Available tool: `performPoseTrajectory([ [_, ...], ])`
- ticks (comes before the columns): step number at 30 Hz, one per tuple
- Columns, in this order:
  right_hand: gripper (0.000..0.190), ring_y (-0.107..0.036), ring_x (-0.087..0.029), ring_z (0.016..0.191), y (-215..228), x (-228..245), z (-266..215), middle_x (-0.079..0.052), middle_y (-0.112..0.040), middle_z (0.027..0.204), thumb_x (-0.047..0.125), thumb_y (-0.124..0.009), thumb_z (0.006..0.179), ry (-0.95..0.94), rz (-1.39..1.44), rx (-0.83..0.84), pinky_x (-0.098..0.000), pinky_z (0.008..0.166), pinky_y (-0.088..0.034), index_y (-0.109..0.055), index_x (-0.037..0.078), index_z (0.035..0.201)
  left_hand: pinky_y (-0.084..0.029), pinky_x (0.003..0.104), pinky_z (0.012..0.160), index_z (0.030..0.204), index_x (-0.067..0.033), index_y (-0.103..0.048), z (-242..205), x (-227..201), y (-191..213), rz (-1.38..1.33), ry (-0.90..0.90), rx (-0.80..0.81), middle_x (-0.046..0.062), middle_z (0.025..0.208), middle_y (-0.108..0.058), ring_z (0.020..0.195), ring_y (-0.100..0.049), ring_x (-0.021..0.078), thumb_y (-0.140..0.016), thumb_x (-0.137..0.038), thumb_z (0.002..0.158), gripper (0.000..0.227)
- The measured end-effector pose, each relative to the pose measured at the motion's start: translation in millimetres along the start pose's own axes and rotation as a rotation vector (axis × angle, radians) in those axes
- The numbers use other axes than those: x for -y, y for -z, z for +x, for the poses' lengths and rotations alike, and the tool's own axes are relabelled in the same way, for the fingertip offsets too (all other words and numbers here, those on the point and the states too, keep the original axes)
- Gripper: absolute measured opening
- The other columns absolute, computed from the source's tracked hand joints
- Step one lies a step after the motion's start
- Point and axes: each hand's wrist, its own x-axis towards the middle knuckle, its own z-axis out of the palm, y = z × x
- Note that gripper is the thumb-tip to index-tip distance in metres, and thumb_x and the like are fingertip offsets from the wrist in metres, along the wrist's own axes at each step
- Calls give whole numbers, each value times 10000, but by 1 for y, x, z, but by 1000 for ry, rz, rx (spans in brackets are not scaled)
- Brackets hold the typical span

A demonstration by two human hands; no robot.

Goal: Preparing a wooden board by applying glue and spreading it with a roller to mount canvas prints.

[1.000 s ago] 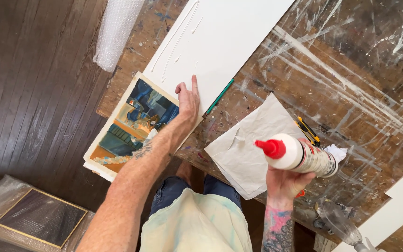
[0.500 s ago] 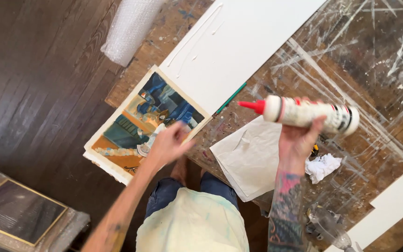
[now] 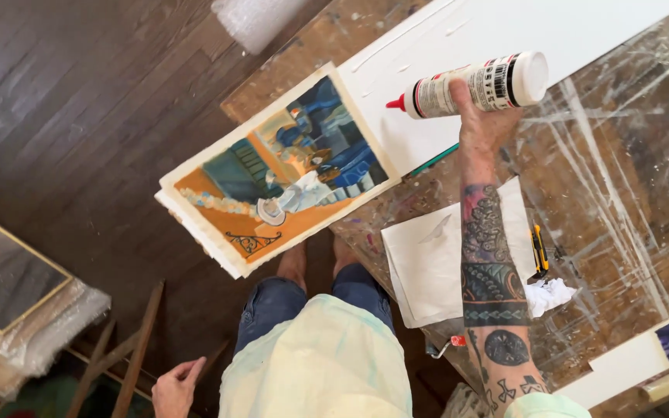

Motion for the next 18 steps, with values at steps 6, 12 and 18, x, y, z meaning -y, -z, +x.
performPoseTrajectory([
  [6, 680, -689, -307, 1193, -27, -2, -5, -194, -692, 1266, 148, -980, 819, 40, 55, 5, -500, 1057, -607, -548, 6, 1325, -454, 256, 902, 781, -242, -887, -6, 40, -31, 69, 164, 43, -86, 828, -809, 862, -701, 156, -606, -623, 954, 504],
  [12, 704, -674, -314, 1219, -34, -8, -6, -199, -680, 1293, 142, -989, 827, 11, 133, 2, -512, 1064, -604, -532, 15, 1347, -488, 269, 882, 861, -207, -845, 1, 53, -47, 32, 207, -12, -41, 667, -793, 743, -697, 141, -691, -582, 911, 409],
  [18, 726, -714, -298, 1169, -37, -10, 1, -198, -711, 1254, 161, -1005, 778, -45, 101, -75, -473, 1031, -633, -546, 8, 1319, -482, 281, 821, 798, -216, -859, 15, 71, -64, 16, 157, -72, -3, 612, -551, 645, -599, 179, -785, -575, 827, 367],
])
